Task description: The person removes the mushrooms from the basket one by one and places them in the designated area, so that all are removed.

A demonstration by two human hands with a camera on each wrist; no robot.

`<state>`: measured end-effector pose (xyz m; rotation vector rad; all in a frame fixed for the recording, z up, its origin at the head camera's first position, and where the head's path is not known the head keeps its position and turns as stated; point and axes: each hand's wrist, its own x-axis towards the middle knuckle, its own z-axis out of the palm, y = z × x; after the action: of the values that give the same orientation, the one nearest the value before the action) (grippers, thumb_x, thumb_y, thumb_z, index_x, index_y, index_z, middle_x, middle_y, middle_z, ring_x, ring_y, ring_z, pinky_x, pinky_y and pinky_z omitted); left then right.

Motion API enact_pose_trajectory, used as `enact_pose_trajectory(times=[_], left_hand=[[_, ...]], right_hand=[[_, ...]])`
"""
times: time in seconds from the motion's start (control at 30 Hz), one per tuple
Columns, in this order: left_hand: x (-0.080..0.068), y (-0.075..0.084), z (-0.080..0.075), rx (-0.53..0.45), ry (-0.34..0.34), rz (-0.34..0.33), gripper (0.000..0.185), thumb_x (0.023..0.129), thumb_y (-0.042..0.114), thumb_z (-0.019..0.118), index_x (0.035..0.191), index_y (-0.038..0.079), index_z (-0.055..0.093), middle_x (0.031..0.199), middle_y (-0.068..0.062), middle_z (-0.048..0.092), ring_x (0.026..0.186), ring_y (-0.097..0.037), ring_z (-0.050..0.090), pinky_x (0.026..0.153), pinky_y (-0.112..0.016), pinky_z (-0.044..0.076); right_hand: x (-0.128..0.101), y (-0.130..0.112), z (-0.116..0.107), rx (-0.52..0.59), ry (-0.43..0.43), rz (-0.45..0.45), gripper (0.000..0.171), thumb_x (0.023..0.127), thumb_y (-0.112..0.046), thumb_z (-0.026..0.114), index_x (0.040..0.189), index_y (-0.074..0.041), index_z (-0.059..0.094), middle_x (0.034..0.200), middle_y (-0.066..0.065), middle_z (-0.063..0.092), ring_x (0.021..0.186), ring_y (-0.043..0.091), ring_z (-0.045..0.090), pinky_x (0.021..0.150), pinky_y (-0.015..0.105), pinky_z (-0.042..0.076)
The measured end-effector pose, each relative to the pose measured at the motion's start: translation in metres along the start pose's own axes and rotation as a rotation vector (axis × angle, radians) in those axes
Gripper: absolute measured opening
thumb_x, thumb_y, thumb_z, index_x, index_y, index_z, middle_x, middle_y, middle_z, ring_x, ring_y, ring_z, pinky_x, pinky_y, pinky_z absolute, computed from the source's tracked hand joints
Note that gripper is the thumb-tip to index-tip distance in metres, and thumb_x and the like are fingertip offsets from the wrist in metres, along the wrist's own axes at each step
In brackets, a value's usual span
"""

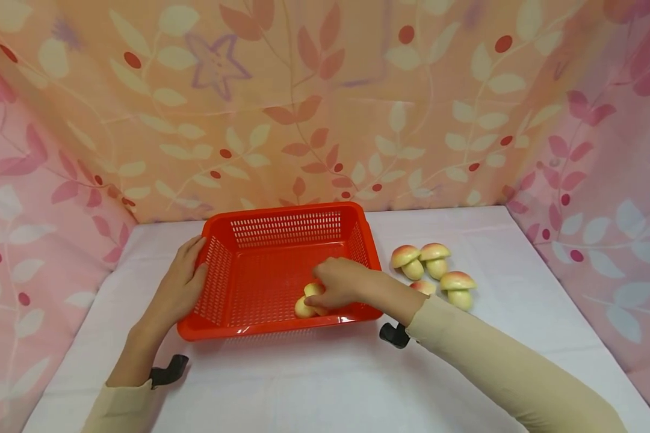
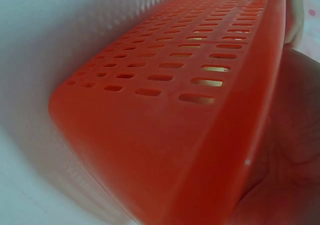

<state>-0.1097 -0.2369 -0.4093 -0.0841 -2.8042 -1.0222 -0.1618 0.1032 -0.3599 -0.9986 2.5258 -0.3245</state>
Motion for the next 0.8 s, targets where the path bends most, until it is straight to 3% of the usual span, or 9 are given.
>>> enact_pose_trajectory(times=[0.47,0.57,0.8], left_hand=[[0.0,-0.003,0.0,-0.003,-0.007,0.005,0.061,0.109,0.013,0.041,0.166,-0.001,0.026,0.173,-0.02,0.025,0.159,-0.044,0.028,0.125,-0.071,0.027],[0.0,-0.004,0.0,-0.005,-0.01,0.003,0.061,0.109,0.014,0.041,0.166,-0.001,0.025,0.173,-0.02,0.024,0.159,-0.044,0.028,0.125,-0.071,0.027],[0.0,-0.002,-0.001,-0.013,-0.013,-0.004,0.061,0.109,0.014,0.041,0.167,0.0,0.025,0.174,-0.019,0.024,0.16,-0.043,0.027,0.126,-0.071,0.027]], right_hand=[[0.002,-0.009,0.004,-0.036,0.014,0.066,0.043,0.087,-0.054,0.081,0.081,-0.017,0.062,0.066,-0.003,0.054,0.063,0.012,0.048,0.057,0.025,0.036],[0.003,-0.01,0.005,-0.035,0.022,0.08,0.04,0.087,-0.052,0.082,0.087,-0.016,0.067,0.067,-0.003,0.055,0.063,0.012,0.049,0.058,0.025,0.037],[0.008,-0.014,0.005,-0.008,0.042,0.055,0.042,0.089,-0.038,0.083,0.12,-0.011,0.073,0.085,-0.002,0.066,0.075,0.015,0.056,0.063,0.027,0.043]])
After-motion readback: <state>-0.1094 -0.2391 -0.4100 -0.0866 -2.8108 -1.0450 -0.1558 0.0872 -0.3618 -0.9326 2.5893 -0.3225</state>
